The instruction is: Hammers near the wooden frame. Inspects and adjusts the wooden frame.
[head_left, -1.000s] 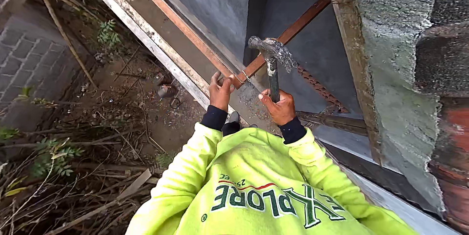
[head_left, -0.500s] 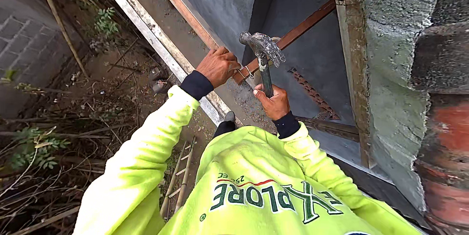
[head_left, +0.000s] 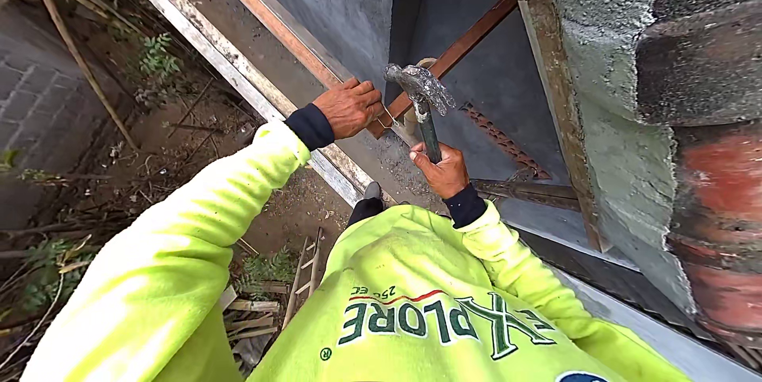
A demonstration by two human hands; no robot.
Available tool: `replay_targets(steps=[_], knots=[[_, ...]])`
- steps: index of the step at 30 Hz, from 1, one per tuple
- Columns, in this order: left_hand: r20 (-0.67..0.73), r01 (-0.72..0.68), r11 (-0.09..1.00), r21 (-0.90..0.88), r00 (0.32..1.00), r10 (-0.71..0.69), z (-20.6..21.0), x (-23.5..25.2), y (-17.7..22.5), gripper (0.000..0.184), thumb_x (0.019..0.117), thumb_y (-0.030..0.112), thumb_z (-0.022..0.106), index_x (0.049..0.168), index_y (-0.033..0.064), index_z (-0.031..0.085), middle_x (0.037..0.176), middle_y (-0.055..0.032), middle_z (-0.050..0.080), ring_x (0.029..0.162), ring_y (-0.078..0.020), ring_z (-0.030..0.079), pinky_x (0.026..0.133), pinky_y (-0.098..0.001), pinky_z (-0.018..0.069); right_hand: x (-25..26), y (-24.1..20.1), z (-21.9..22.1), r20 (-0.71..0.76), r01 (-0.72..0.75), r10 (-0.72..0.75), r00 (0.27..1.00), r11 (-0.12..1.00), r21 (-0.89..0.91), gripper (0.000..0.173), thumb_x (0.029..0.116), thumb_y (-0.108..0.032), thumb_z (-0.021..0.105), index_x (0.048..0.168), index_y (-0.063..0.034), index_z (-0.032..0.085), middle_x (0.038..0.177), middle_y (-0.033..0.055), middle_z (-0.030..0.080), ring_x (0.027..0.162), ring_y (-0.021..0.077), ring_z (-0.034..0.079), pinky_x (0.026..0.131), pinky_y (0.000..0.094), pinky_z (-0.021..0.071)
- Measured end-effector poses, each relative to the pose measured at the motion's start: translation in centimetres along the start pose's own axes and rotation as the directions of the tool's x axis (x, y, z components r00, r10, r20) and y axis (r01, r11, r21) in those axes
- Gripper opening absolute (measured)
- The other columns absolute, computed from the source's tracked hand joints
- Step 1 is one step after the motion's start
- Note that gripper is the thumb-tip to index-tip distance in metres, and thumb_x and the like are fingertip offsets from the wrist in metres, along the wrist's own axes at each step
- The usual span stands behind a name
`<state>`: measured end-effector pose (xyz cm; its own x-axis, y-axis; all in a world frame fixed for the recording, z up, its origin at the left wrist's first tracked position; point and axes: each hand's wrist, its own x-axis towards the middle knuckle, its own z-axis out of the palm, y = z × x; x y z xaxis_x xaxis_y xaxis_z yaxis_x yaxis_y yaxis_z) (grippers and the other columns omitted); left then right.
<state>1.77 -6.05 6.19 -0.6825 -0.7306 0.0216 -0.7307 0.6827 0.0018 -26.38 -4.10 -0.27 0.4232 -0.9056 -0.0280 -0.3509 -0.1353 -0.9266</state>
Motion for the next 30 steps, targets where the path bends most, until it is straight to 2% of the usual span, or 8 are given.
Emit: replay_targets(steps=[3,7,11,15,18,23,28,30], knots=[[0.016,0.013,1.000,0.009,1.000,-0.013,0.5,0.0,0.0,0.018,0.1032,0.005,0.049,0.106,-0.0029,0.065,0.108,-0.0229,0.067,0.105,-0.0423,0.065,0.086,-0.0527,0.0513,-0.1,0.2,0.0,-0.004,-0.012,0.012,1.000,1.000,0.000,0.019,0.0941,-0.023,0.070,0.103,-0.0076,0.075,0.062,-0.0038,0.057,0.048,0.0029,0.043,0.049,0.0252,0.0417],[-0.019,0.024,0.992,-0.123,0.999,-0.027,0.4,-0.3,-1.0,0.020,0.1026,0.014,0.057,0.107,-0.0016,0.069,0.105,-0.0217,0.070,0.103,-0.0414,0.068,0.085,-0.0540,0.0524,-0.3,0.1,0.0,-0.004,-0.021,0.021,1.000,1.000,-0.008,0.019,0.0944,-0.024,0.069,0.102,-0.0069,0.074,0.062,-0.0034,0.056,0.048,0.0037,0.043,0.048,0.0261,0.0415],[0.154,0.113,0.934,-0.339,0.986,-0.064,-1.3,0.3,-2.1,0.020,0.1018,0.015,0.061,0.107,0.0015,0.075,0.110,-0.0197,0.071,0.107,-0.0411,0.066,0.092,-0.0565,0.0517,-0.4,0.2,0.0,-0.006,-0.039,0.039,0.999,0.999,-0.009,0.017,0.0939,-0.023,0.069,0.100,-0.0077,0.074,0.061,-0.0041,0.055,0.048,0.0036,0.043,0.048,0.0261,0.0411],[0.166,0.026,0.973,-0.230,0.986,0.013,-1.5,0.7,-2.1,0.021,0.1037,0.015,0.057,0.107,-0.0005,0.072,0.111,-0.0197,0.070,0.106,-0.0409,0.067,0.088,-0.0546,0.0535,-0.6,0.4,-0.1,-0.006,-0.054,0.054,0.999,0.998,-0.012,0.019,0.0936,-0.024,0.070,0.101,-0.0073,0.074,0.060,-0.0046,0.054,0.048,0.0034,0.043,0.048,0.0262,0.0411],[0.046,-0.046,0.991,-0.123,0.998,0.052,-0.4,0.2,-1.8,0.021,0.1033,0.010,0.054,0.105,-0.0035,0.068,0.109,-0.0219,0.069,0.103,-0.0418,0.068,0.083,-0.0538,0.0534,-0.6,0.5,-0.1,-0.025,-0.051,0.050,0.998,0.999,-0.019,0.019,0.0935,-0.025,0.069,0.100,-0.0071,0.074,0.060,-0.0046,0.054,0.048,0.0032,0.042,0.048,0.0260,0.0403],[-0.111,-0.023,1.000,-0.004,0.994,0.023,1.3,-0.5,-1.2,0.021,0.1052,0.012,0.049,0.101,-0.0016,0.064,0.101,-0.0218,0.069,0.098,-0.0403,0.068,0.084,-0.0526,0.0510,-0.7,0.6,-0.2,-0.024,-0.065,0.064,0.998,0.998,-0.023,0.019,0.0942,-0.026,0.069,0.100,-0.0080,0.074,0.062,-0.0037,0.056,0.048,0.0038,0.043,0.049,0.0263,0.0410],[-0.022,-0.048,0.998,-0.034,0.999,0.047,0.4,-0.1,-1.1,0.020,0.1045,0.012,0.051,0.102,-0.0012,0.066,0.093,-0.0203,0.067,0.091,-0.0396,0.067,0.083,-0.0535,0.0486,-0.6,0.9,0.0,-0.021,-0.052,0.051,0.998,0.999,-0.018,0.020,0.0948,-0.026,0.069,0.100,-0.0072,0.074,0.061,-0.0032,0.056,0.048,0.0039,0.043,0.048,0.0262,0.0409],[0.029,-0.058,0.992,-0.108,0.998,0.062,0.1,0.0,-1.4,0.024,0.1047,0.020,0.055,0.104,-0.0001,0.068,0.093,-0.0194,0.068,0.092,-0.0384,0.067,0.085,-0.0532,0.0482,-0.6,0.9,0.0,-0.016,-0.049,0.049,0.999,0.999,-0.012,0.020,0.0948,-0.026,0.069,0.099,-0.0075,0.074,0.062,-0.0033,0.056,0.048,0.0036,0.043,0.048,0.0256,0.0408]])
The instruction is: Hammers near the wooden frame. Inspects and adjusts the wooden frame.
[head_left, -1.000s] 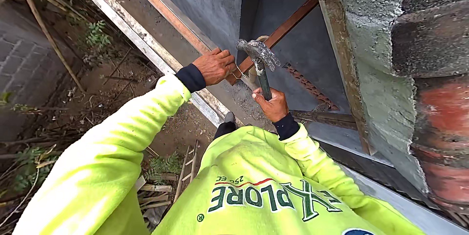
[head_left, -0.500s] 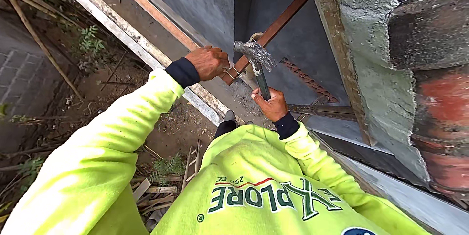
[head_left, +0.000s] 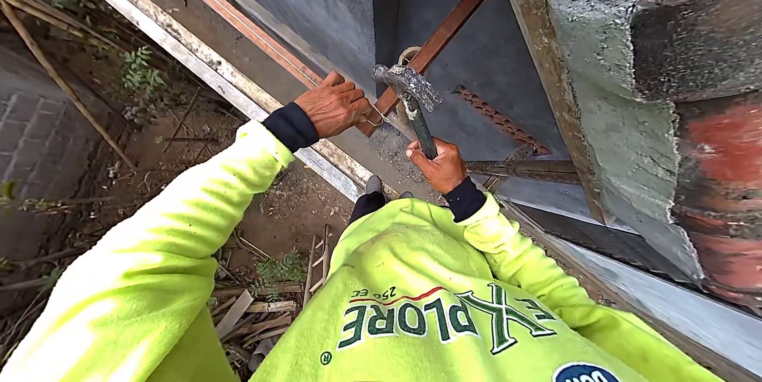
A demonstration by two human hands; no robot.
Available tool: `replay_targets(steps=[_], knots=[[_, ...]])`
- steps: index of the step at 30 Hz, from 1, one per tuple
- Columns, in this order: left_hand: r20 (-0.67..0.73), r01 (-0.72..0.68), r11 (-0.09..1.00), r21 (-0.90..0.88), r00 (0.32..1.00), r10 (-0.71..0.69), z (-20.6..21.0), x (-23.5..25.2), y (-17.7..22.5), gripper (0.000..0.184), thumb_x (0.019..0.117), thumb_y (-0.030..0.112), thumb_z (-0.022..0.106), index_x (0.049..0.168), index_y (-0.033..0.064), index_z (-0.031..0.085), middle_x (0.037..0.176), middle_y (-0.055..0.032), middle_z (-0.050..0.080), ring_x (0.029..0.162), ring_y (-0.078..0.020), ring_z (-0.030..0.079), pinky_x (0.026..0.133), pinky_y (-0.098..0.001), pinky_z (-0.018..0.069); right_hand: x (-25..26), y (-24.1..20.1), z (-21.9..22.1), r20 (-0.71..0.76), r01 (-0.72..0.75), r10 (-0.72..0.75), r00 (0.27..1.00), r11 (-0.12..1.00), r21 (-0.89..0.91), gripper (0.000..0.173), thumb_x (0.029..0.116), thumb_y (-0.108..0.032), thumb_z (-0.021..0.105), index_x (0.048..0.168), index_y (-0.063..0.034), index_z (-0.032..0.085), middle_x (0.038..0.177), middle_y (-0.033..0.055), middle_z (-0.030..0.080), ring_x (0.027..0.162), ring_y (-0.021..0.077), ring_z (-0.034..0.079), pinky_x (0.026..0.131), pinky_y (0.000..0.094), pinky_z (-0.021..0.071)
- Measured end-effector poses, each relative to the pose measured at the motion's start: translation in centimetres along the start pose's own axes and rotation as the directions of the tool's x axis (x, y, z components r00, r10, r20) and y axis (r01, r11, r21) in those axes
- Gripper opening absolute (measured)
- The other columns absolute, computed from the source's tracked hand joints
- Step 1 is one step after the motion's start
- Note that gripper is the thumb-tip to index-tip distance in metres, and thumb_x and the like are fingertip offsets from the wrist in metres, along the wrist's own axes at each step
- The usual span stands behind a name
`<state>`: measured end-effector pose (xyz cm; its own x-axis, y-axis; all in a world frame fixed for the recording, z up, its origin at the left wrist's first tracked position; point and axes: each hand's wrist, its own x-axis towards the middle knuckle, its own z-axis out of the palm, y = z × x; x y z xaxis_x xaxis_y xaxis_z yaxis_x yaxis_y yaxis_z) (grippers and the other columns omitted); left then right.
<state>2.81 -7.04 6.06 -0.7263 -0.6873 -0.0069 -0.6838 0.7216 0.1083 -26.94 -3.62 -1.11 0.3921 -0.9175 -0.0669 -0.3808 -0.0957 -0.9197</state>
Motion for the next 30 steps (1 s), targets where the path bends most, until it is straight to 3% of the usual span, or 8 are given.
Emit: replay_targets(steps=[4,10,20,23,26,30], knots=[[0.047,0.018,0.991,-0.134,0.999,-0.012,-0.4,0.2,0.2,0.028,0.1005,0.028,0.060,0.102,0.0025,0.071,0.091,-0.0167,0.069,0.089,-0.0353,0.068,0.084,-0.0530,0.0476,-0.1,0.1,0.1,0.008,-0.012,0.012,1.000,1.000,0.006,0.019,0.0947,-0.025,0.069,0.099,-0.0078,0.073,0.063,-0.0029,0.057,0.049,0.0044,0.045,0.049,0.0270,0.0421],[0.028,0.052,0.951,-0.306,0.999,-0.046,0.2,0.9,1.0,0.021,0.0991,0.018,0.058,0.101,0.0015,0.072,0.095,-0.0186,0.068,0.094,-0.0381,0.067,0.081,-0.0535,0.0518,-0.2,0.3,-0.2,-0.005,-0.007,0.007,1.000,1.000,-0.011,0.019,0.0946,-0.027,0.069,0.098,-0.0084,0.074,0.063,-0.0027,0.059,0.049,0.0045,0.046,0.048,0.0271,0.0426],[0.028,0.122,0.936,-0.329,0.992,-0.120,0.9,1.2,1.7,0.022,0.0990,0.017,0.055,0.101,0.0006,0.070,0.098,-0.0194,0.067,0.097,-0.0388,0.067,0.083,-0.0539,0.0517,0.0,0.5,0.0,-0.014,-0.016,0.016,1.000,1.000,-0.005,0.020,0.0948,-0.027,0.069,0.098,-0.0079,0.073,0.062,-0.0027,0.057,0.048,0.0051,0.045,0.048,0.0274,0.0417],[-0.014,0.111,0.952,-0.285,0.993,-0.119,0.5,1.1,1.4,0.020,0.0976,0.020,0.059,0.102,0.0060,0.073,0.104,-0.0157,0.069,0.103,-0.0372,0.065,0.086,-0.0532,0.0504,0.0,0.5,-0.1,-0.017,-0.018,0.018,1.000,1.000,-0.014,0.020,0.0943,-0.027,0.070,0.098,-0.0080,0.073,0.062,-0.0027,0.056,0.048,0.0053,0.044,0.048,0.0275,0.0414],[-0.099,0.199,0.955,-0.222,0.969,-0.225,-1.0,0.4,0.5,0.027,0.0957,0.021,0.058,0.115,0.0077,0.072,0.123,-0.0155,0.068,0.120,-0.0383,0.061,0.100,-0.0587,0.0430,-0.1,0.7,-0.3,-0.014,-0.018,0.017,1.000,0.999,-0.029,0.021,0.0939,-0.028,0.069,0.098,-0.0080,0.073,0.063,-0.0025,0.057,0.049,0.0053,0.045,0.049,0.0281,0.0425],[-0.233,0.324,0.896,-0.303,0.887,-0.400,-2.2,-1.1,-0.4,0.030,0.0955,0.020,0.056,0.117,0.0045,0.071,0.120,-0.0179,0.069,0.113,-0.0381,0.063,0.095,-0.0578,0.0457,-0.5,1.4,-0.7,-0.023,-0.030,0.030,0.999,0.999,-0.013,0.019,0.0934,-0.026,0.070,0.097,-0.0076,0.073,0.064,-0.0024,0.058,0.050,0.0053,0.047,0.051,0.0285,0.0440]])
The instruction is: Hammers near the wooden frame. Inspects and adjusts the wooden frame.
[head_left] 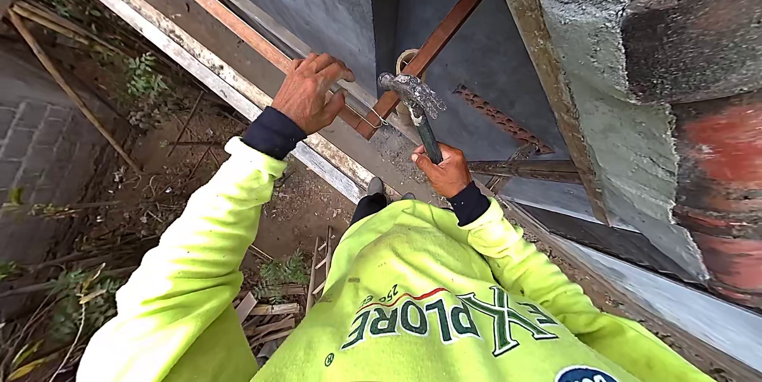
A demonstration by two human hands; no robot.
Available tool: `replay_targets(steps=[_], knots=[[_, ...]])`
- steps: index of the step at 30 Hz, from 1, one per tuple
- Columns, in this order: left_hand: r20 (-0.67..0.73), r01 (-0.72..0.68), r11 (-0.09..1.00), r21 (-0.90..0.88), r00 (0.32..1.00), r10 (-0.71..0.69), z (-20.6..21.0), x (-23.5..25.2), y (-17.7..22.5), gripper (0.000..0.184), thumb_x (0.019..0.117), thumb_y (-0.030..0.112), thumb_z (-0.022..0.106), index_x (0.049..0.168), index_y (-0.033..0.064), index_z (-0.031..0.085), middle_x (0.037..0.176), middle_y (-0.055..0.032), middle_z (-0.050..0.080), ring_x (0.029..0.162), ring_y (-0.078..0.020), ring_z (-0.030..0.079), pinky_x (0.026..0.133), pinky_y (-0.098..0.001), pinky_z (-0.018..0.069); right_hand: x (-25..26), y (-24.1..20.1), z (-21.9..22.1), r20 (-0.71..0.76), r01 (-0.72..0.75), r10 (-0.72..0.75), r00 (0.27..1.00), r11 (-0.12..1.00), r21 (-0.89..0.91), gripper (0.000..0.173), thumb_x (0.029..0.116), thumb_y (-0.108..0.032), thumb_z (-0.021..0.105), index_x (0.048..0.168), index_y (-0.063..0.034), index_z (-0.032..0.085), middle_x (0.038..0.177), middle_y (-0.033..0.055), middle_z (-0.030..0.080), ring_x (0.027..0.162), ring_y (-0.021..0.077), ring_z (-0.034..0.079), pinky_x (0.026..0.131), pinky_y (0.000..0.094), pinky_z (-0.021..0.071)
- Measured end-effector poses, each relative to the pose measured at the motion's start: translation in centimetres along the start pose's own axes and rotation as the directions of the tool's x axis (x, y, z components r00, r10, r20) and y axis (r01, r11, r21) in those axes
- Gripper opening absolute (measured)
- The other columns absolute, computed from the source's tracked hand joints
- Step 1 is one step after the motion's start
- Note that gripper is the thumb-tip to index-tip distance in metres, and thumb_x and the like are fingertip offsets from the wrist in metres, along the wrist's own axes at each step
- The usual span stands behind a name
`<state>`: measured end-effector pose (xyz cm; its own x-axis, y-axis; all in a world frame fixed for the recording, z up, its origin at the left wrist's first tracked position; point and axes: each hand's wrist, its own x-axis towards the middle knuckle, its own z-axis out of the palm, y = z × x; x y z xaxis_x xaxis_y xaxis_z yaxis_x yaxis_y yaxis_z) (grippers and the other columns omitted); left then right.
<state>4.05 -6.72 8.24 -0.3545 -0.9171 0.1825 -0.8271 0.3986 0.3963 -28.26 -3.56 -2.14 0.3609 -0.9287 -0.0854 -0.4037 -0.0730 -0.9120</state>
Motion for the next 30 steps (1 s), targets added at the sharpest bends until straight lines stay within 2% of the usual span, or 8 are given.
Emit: replay_targets(steps=[3,6,8,10,12,14,20,30], knots=[[0.019,0.015,1.000,-0.001,1.000,-0.015,0.9,-1.1,0.1,0.026,0.0973,0.020,0.057,0.111,0.0060,0.074,0.116,-0.0151,0.072,0.113,-0.0366,0.065,0.096,-0.0580,0.0465,-0.1,0.7,-0.3,0.004,-0.019,0.019,1.000,1.000,0.006,0.019,0.0936,-0.026,0.070,0.098,-0.0074,0.073,0.064,-0.0026,0.058,0.051,0.0047,0.047,0.052,0.0281,0.0440],[0.126,-0.001,1.000,-0.021,0.992,0.004,2.9,-1.5,0.4,0.022,0.0988,0.021,0.062,0.111,0.0088,0.076,0.122,-0.0108,0.072,0.124,-0.0337,0.061,0.106,-0.0585,0.0420,-0.2,1.1,-0.5,0.017,-0.036,0.036,0.999,0.999,-0.023,0.021,0.0939,-0.028,0.071,0.099,-0.0076,0.074,0.065,-0.0018,0.059,0.053,0.0056,0.049,0.054,0.0294,0.0450],[0.216,0.047,0.998,-0.030,0.976,-0.039,3.9,-1.2,0.7,0.028,0.0998,0.028,0.062,0.117,0.0094,0.075,0.128,-0.0105,0.070,0.132,-0.0320,0.058,0.119,-0.0598,0.0315,-0.3,1.1,-0.6,0.030,-0.050,0.051,0.998,0.998,-0.042,0.021,0.0938,-0.028,0.070,0.100,-0.0076,0.074,0.067,-0.0009,0.060,0.055,0.0069,0.050,0.055,0.0315,0.0461],[0.302,0.133,0.990,-0.040,0.946,-0.115,4.3,-0.5,1.1,0.037,0.1006,0.035,0.062,0.123,0.0075,0.072,0.131,-0.0146,0.068,0.137,-0.0338,0.054,0.123,-0.0642,0.0186,-0.3,1.0,-0.7,0.037,-0.052,0.054,0.998,0.997,-0.049,0.022,0.0935,-0.028,0.070,0.100,-0.0074,0.073,0.066,-0.0012,0.059,0.054,0.0065,0.049,0.055,0.0310,0.0455],[0.362,0.184,0.983,-0.027,0.918,-0.162,4.4,0.0,1.4,0.039,0.1015,0.040,0.059,0.119,0.0089,0.075,0.127,-0.0146,0.071,0.137,-0.0342,0.054,0.123,-0.0687,0.0099,-0.4,1.0,-0.7,0.039,-0.049,0.051,0.998,0.997,-0.059,0.022,0.0934,-0.028,0.070,0.100,-0.0074,0.074,0.065,-0.0016,0.059,0.054,0.0062,0.048,0.055,0.0307,0.0446],[0.398,0.198,0.980,0.003,0.899,-0.183,4.2,0.3,1.6,0.039,0.1019,0.044,0.057,0.113,0.0122,0.077,0.122,-0.0118,0.073,0.135,-0.0319,0.057,0.122,-0.0707,0.0061,-0.5,0.9,-0.6,0.042,-0.041,0.044,0.998,0.997,-0.060,0.022,0.0938,-0.028,0.070,0.099,-0.0073,0.074,0.065,-0.0016,0.059,0.054,0.0062,0.049,0.055,0.0308,0.0449],[0.420,0.209,0.976,0.068,0.881,-0.218,4.4,0.9,1.7,0.042,0.1015,0.050,0.056,0.099,0.0157,0.079,0.102,-0.0072,0.076,0.116,-0.0279,0.067,0.123,-0.0698,0.0058,-0.4,0.8,-0.5,0.042,-0.056,0.058,0.997,0.997,-0.052,0.020,0.0939,-0.027,0.070,0.099,-0.0073,0.073,0.065,-0.0014,0.058,0.054,0.0070,0.048,0.054,0.0317,0.0444],[0.418,0.216,0.969,0.123,0.874,-0.248,4.2,0.9,1.9,0.045,0.1017,0.054,0.055,0.100,0.0165,0.079,0.101,-0.0078,0.077,0.113,-0.0279,0.069,0.124,-0.0666,0.0061,-0.3,0.9,-0.2,0.038,-0.041,0.042,0.998,0.998,-0.037,0.019,0.0940,-0.027,0.070,0.097,-0.0082,0.073,0.065,-0.0023,0.059,0.054,0.0054,0.049,0.054,0.0298,0.0443]])
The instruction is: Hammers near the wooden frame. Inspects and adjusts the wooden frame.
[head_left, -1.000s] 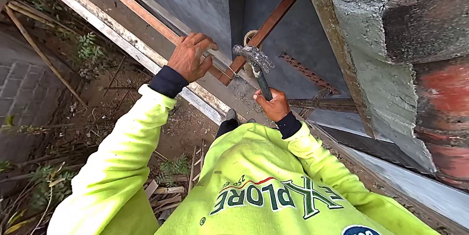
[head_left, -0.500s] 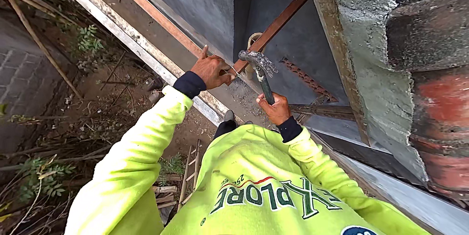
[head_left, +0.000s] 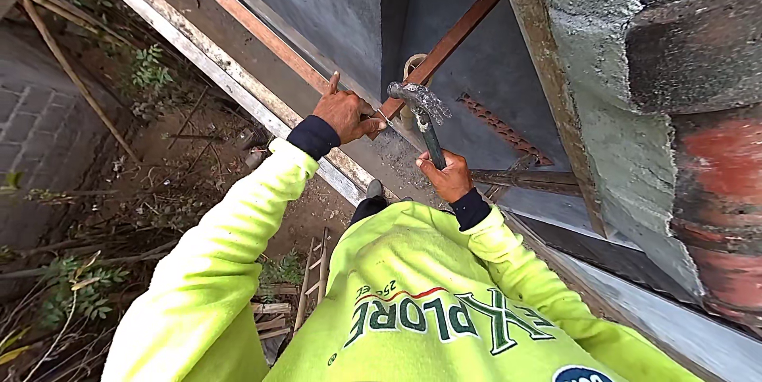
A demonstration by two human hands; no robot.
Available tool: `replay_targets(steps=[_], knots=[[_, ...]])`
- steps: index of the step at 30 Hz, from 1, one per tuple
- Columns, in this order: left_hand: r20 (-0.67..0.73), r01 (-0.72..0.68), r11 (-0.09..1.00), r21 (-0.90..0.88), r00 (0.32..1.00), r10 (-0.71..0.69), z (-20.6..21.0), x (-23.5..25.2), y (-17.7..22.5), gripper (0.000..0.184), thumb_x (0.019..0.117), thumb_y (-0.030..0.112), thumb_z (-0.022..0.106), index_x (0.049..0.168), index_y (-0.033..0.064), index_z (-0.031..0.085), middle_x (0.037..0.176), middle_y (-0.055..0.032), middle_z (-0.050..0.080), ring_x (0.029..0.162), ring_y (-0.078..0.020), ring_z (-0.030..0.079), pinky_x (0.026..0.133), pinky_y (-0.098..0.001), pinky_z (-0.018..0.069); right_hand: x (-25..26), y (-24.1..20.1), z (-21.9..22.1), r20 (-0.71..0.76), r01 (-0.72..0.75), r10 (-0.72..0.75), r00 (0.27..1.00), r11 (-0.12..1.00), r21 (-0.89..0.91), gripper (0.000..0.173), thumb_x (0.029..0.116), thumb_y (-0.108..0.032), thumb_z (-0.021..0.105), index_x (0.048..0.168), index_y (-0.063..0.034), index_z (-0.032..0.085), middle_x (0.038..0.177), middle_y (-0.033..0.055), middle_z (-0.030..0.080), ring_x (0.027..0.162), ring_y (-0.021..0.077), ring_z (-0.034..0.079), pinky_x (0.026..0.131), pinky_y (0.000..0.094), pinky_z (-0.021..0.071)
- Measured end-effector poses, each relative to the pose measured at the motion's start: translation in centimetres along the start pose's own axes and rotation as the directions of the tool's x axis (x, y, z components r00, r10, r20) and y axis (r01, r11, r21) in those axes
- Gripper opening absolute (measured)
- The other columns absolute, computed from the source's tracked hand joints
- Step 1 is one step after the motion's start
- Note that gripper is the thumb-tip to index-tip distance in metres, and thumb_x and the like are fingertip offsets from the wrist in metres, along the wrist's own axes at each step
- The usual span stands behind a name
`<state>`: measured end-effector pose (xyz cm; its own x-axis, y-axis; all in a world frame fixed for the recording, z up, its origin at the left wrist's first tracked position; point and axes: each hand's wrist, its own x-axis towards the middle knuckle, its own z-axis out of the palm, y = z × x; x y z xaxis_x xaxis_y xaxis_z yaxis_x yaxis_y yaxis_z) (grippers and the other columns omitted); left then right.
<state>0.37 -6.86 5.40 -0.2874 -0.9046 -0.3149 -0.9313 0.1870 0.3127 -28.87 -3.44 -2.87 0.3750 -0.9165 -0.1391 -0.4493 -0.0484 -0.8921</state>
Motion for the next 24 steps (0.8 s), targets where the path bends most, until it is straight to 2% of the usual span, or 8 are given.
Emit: replay_targets(steps=[7,9,11,13,16,19,21,24], knots=[[-0.071,-0.025,0.999,-0.040,0.997,0.022,0.7,0.2,-0.3,0.052,0.1004,0.060,0.053,0.097,0.0144,0.079,0.100,-0.0079,0.076,0.114,-0.0280,0.068,0.124,-0.0664,0.0074,0.0,0.0,0.0,-0.004,0.032,-0.032,0.999,0.999,-0.003,0.024,0.0933,-0.030,0.070,0.099,-0.0069,0.074,0.066,-0.0013,0.060,0.054,0.0063,0.050,0.054,0.0308,0.0455],[-0.238,-0.060,0.981,-0.183,0.971,0.015,-0.1,-0.6,-1.0,0.064,0.1031,0.059,0.045,0.122,0.0060,0.074,0.128,-0.0149,0.071,0.135,-0.0341,0.057,0.125,-0.0669,0.0083,0.0,0.2,-0.3,-0.009,0.053,-0.054,0.999,0.999,-0.009,0.028,0.0934,-0.033,0.069,0.098,-0.0066,0.073,0.067,-0.0020,0.061,0.054,0.0044,0.050,0.055,0.0285,0.0460],[-0.503,-0.078,0.926,-0.371,0.855,-0.129,-2.2,-2.4,-1.7,0.066,0.1066,0.053,0.035,0.137,0.0009,0.063,0.141,-0.0169,0.063,0.140,-0.0300,0.052,0.125,-0.0558,0.0223,-0.2,0.5,-0.6,-0.023,0.055,-0.055,0.998,0.998,-0.013,0.029,0.0930,-0.035,0.069,0.097,-0.0067,0.074,0.067,-0.0030,0.061,0.055,0.0022,0.050,0.055,0.0260,0.0462],[-0.726,-0.140,0.843,-0.519,0.594,-0.348,-3.4,-4.1,-2.4,0.057,0.1096,0.040,0.033,0.135,-0.0035,0.061,0.131,-0.0163,0.068,0.125,-0.0213,0.064,0.112,-0.0402,0.0465,-0.6,1.0,-1.0,-0.042,0.047,-0.047,0.998,0.999,-0.007,0.028,0.0925,-0.034,0.069,0.097,-0.0068,0.074,0.067,-0.0032,0.062,0.055,0.0011,0.051,0.055,0.0246,0.0463],[-0.740,-0.227,0.715,-0.662,0.350,-0.574,-1.4,-6.3,-0.7,0.042,0.1103,0.026,0.038,0.126,-0.0054,0.061,0.106,-0.0088,0.073,0.096,-0.0121,0.071,0.090,-0.0337,0.0575,-0.9,1.5,-1.3,-0.063,0.066,-0.066,0.996,0.998,-0.002,0.030,0.0927,-0.035,0.069,0.097,-0.0057,0.074,0.068,-0.0038,0.062,0.057,-0.0017,0.050,0.056,0.0210,0.0452],[-0.576,-0.217,0.606,-0.766,0.651,-0.494,4.3,-9.0,4.4,0.025,0.1001,0.021,0.057,0.105,-0.0021,0.066,0.088,-0.0049,0.071,0.079,-0.0095,0.069,0.076,-0.0315,0.0590,-1.2,0.5,-1.3,-0.050,0.094,-0.095,0.994,0.995,-0.019,0.033,0.0933,-0.037,0.068,0.096,-0.0045,0.074,0.067,-0.0034,0.062,0.057,-0.0019,0.050,0.056,0.0202,0.0450],[-0.393,-0.199,0.525,-0.827,0.874,-0.287,7.8,-9.6,7.6,0.047,0.0933,0.034,0.072,0.120,-0.0040,0.065,0.106,-0.0100,0.074,0.097,-0.0170,0.073,0.089,-0.0388,0.0616,-1.5,-1.0,-0.8,-0.007,0.139,-0.139,0.990,0.990,-0.025,0.036,0.0945,-0.039,0.067,0.096,-0.0034,0.074,0.069,-0.0001,0.065,0.059,0.0015,0.055,0.058,0.0236,0.0494],[-0.389,-0.277,0.338,-0.899,0.861,-0.328,9.6,-8.5,12.3,0.095,0.0835,0.059,0.078,0.144,-0.0074,0.045,0.133,-0.0131,0.065,0.124,-0.0194,0.063,0.108,-0.0404,0.0523,-2.3,-3.7,0.7,0.110,0.231,-0.224,0.968,0.971,-0.053,0.043,0.0967,-0.044,0.064,0.096,-0.0028,0.075,0.072,0.0064,0.070,0.064,0.0123,0.065,0.062,0.0358,0.0557]])
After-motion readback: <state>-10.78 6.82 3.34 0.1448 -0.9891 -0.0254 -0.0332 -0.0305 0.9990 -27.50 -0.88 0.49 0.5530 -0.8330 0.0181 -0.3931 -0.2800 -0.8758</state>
